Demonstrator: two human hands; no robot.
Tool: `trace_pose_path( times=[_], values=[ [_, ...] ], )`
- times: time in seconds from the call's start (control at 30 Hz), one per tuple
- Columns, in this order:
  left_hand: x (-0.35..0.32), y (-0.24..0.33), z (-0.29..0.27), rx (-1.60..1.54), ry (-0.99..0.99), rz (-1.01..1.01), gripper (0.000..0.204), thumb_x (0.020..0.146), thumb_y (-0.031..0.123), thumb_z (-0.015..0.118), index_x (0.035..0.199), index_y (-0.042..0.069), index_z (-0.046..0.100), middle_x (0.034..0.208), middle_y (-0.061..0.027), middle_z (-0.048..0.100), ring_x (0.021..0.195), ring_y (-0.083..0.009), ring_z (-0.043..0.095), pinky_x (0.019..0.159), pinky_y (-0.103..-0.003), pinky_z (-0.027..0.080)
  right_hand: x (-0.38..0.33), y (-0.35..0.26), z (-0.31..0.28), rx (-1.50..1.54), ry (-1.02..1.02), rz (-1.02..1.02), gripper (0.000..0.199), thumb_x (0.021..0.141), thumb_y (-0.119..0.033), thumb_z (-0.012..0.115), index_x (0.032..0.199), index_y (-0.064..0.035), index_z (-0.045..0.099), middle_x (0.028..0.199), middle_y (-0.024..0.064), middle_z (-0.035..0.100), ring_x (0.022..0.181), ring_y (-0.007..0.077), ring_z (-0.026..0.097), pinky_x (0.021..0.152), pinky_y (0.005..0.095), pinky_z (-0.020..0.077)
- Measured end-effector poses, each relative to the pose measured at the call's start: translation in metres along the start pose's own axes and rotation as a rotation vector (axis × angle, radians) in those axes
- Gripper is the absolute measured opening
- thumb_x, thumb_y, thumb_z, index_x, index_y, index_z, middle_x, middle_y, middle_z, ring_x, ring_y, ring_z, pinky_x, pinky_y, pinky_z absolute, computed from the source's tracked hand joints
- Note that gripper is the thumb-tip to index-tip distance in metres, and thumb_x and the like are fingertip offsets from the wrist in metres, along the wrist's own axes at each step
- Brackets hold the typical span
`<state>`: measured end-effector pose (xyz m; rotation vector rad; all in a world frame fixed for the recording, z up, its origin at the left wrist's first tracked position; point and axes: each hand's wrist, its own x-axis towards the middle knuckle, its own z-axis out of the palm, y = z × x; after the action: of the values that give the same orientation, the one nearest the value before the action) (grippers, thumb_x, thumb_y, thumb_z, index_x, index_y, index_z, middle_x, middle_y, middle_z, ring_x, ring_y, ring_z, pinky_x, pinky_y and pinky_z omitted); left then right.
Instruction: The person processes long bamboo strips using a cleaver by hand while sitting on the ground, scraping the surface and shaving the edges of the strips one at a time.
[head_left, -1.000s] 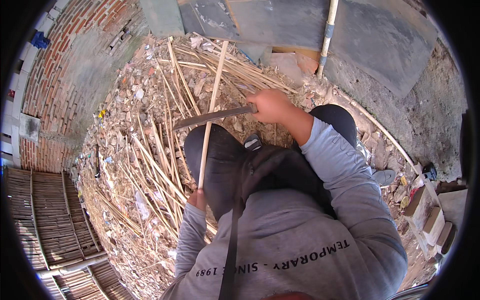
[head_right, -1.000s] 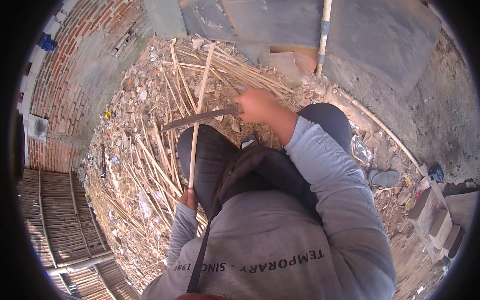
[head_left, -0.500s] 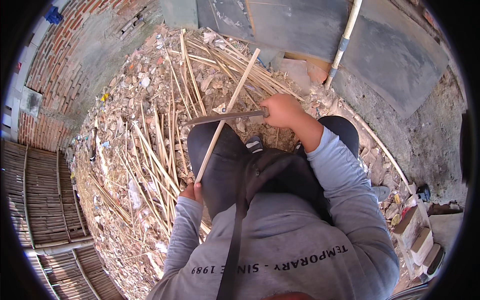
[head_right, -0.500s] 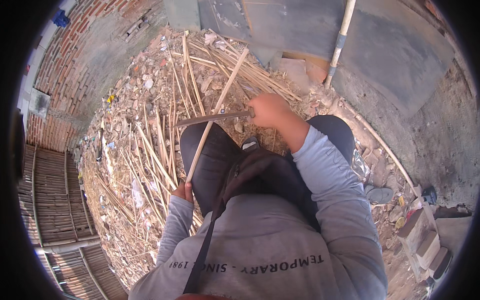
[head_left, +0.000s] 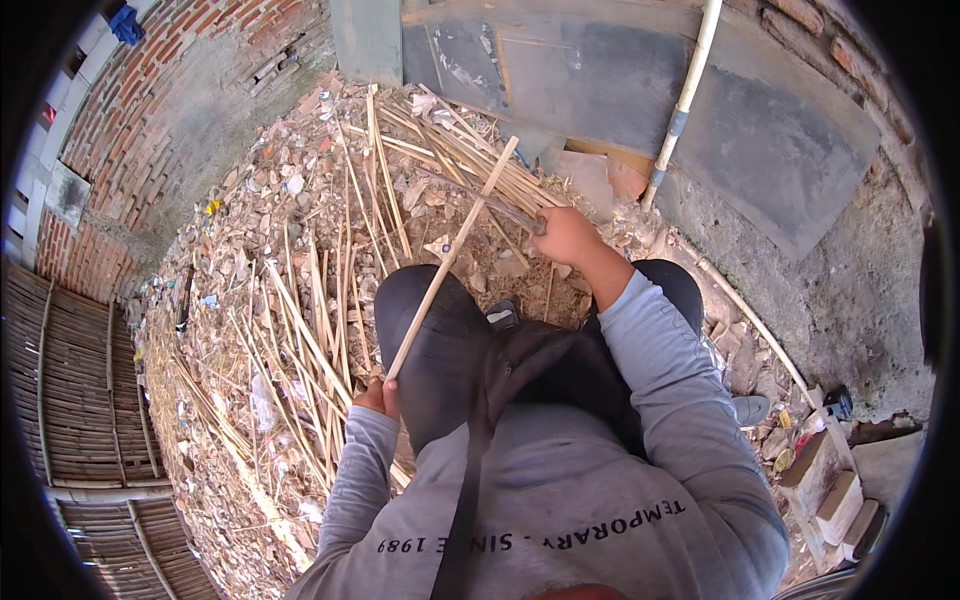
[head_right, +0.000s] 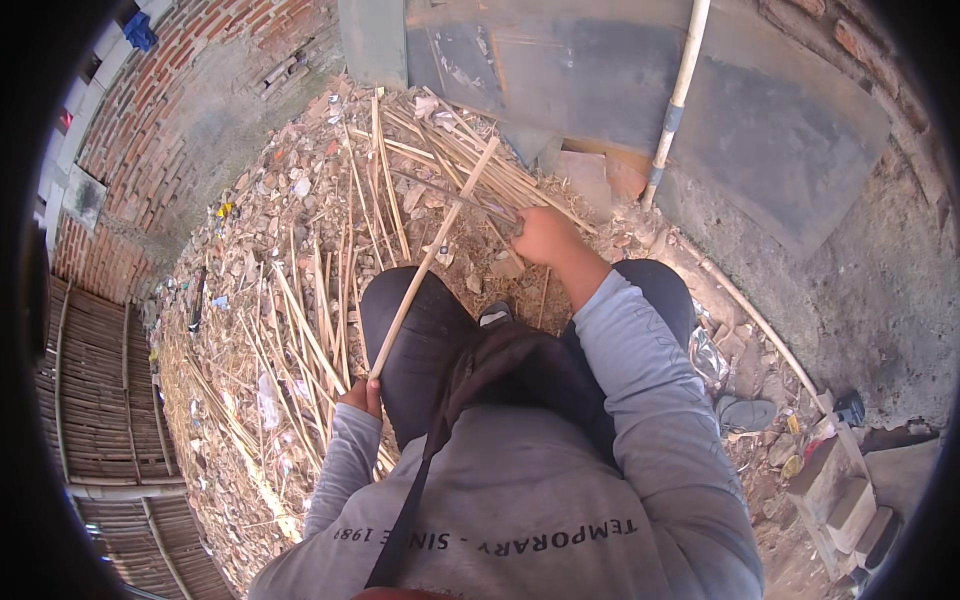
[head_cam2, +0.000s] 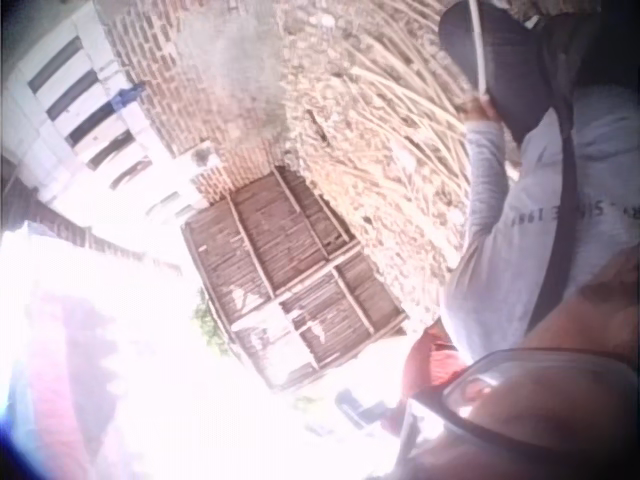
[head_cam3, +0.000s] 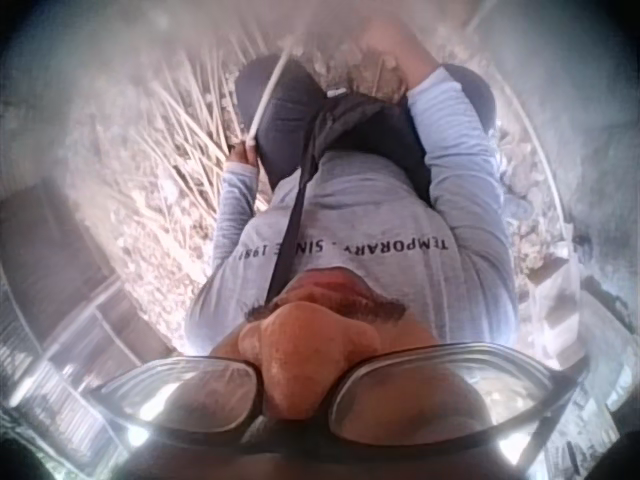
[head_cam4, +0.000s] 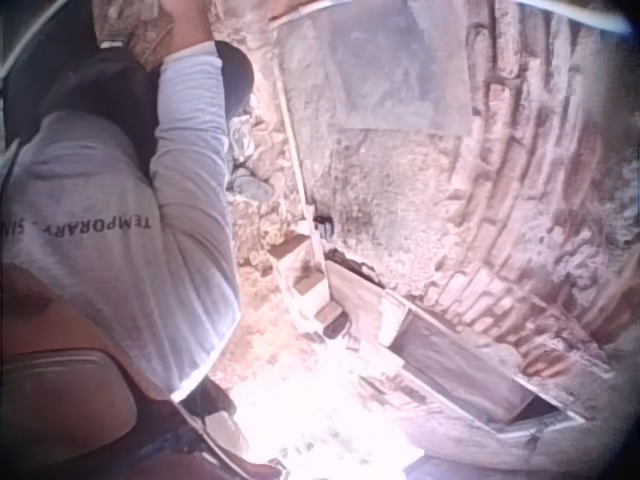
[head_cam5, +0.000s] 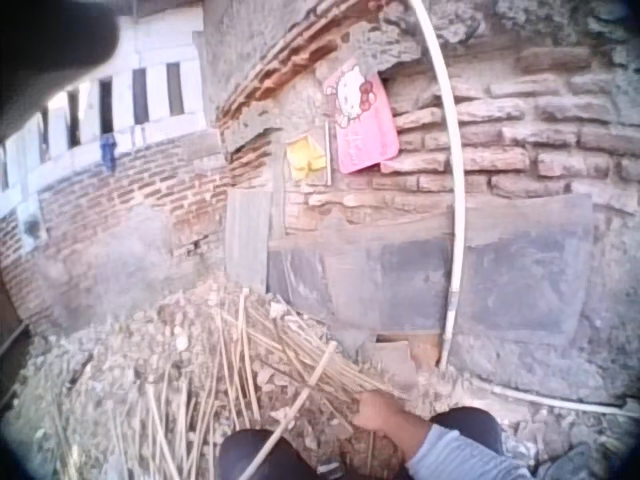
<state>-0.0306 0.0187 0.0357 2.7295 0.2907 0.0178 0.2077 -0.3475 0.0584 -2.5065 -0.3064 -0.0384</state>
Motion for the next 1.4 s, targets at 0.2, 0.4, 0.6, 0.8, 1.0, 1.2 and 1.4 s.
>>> trace_pose_path(
  times=[0.2, 0.4, 0.6, 0.8, 1.0, 1.2, 1.4],
  values=[
    [-0.006, -0.008, 0.000, 0.023, -0.033, -0.031, 0.049, 0.098, 0.044, 0.042, 0.084, 0.002, 0.061, 0.065, -0.0257, 0.060, 0.065, -0.0458, 0.061, 0.058, -0.051, 0.046, -0.019, -0.026, 0.001, -0.085, -0.065, -0.130, 0.031, 0.072, -0.032, 0.071, 0.093, -0.0086, 0.066, 0.083, 0.0173, 0.067, 0.083, 0.0390, 0.064, 0.072, 0.0471, 0.0508],
    [-0.003, -0.005, -0.005, -0.054, -0.064, 0.008, 0.046, 0.098, 0.043, 0.042, 0.090, 0.001, 0.059, 0.067, -0.0277, 0.060, 0.067, -0.0476, 0.061, 0.060, -0.052, 0.047, -0.018, -0.032, -0.009, -0.133, -0.182, -0.176, 0.033, 0.073, -0.033, 0.072, 0.092, -0.0073, 0.065, 0.082, 0.0174, 0.067, 0.081, 0.0384, 0.064, 0.070, 0.0469, 0.0506],
    [-0.002, -0.015, 0.000, -0.085, -0.082, -0.003, 0.045, 0.098, 0.042, 0.041, 0.095, 0.001, 0.060, 0.070, -0.0283, 0.061, 0.070, -0.0484, 0.061, 0.063, -0.052, 0.048, -0.006, -0.013, 0.005, -0.008, -0.077, 0.060, 0.038, 0.072, -0.029, 0.072, 0.103, -0.0091, 0.068, 0.093, 0.0180, 0.068, 0.089, 0.0358, 0.065, 0.079, 0.0446, 0.0517],
    [-0.001, -0.006, -0.004, -0.120, -0.085, -0.027, 0.049, 0.098, 0.043, 0.042, 0.082, 0.000, 0.060, 0.068, -0.0283, 0.060, 0.068, -0.0483, 0.060, 0.062, -0.053, 0.046, -0.020, -0.028, 0.003, -0.118, -0.150, -0.171, 0.029, 0.075, -0.033, 0.069, 0.095, -0.0118, 0.067, 0.081, 0.0173, 0.066, 0.080, 0.0376, 0.064, 0.071, 0.0481, 0.0504],
    [0.000, -0.012, -0.001, -0.070, -0.069, -0.016, 0.046, 0.097, 0.042, 0.044, 0.082, 0.001, 0.060, 0.067, -0.0281, 0.059, 0.067, -0.0486, 0.060, 0.061, -0.054, 0.046, -0.018, -0.025, 0.002, -0.079, -0.114, -0.242, 0.025, 0.075, -0.033, 0.070, 0.088, -0.0112, 0.066, 0.076, 0.0159, 0.065, 0.077, 0.0375, 0.064, 0.067, 0.0496, 0.0492],
    [-0.001, -0.015, 0.006, -0.081, -0.019, 0.038, 0.046, 0.099, 0.041, 0.043, 0.087, 0.000, 0.061, 0.064, -0.0238, 0.059, 0.063, -0.0416, 0.061, 0.058, -0.046, 0.045, -0.004, 0.000, 0.013, 0.044, 0.033, -0.068, 0.030, 0.075, -0.033, 0.071, 0.096, -0.0115, 0.068, 0.076, 0.0172, 0.066, 0.076, 0.0379, 0.064, 0.068, 0.0456, 0.0507],
    [-0.001, -0.018, 0.009, -0.075, 0.011, 0.042, 0.040, 0.097, 0.039, 0.046, 0.087, 0.002, 0.059, 0.065, -0.0259, 0.059, 0.062, -0.0458, 0.060, 0.056, -0.051, 0.046, -0.013, -0.012, 0.009, 0.090, 0.027, -0.050, 0.035, 0.076, -0.034, 0.072, 0.101, -0.0103, 0.068, 0.076, 0.0181, 0.066, 0.075, 0.0379, 0.064, 0.070, 0.0439, 0.0511]
  ],
)
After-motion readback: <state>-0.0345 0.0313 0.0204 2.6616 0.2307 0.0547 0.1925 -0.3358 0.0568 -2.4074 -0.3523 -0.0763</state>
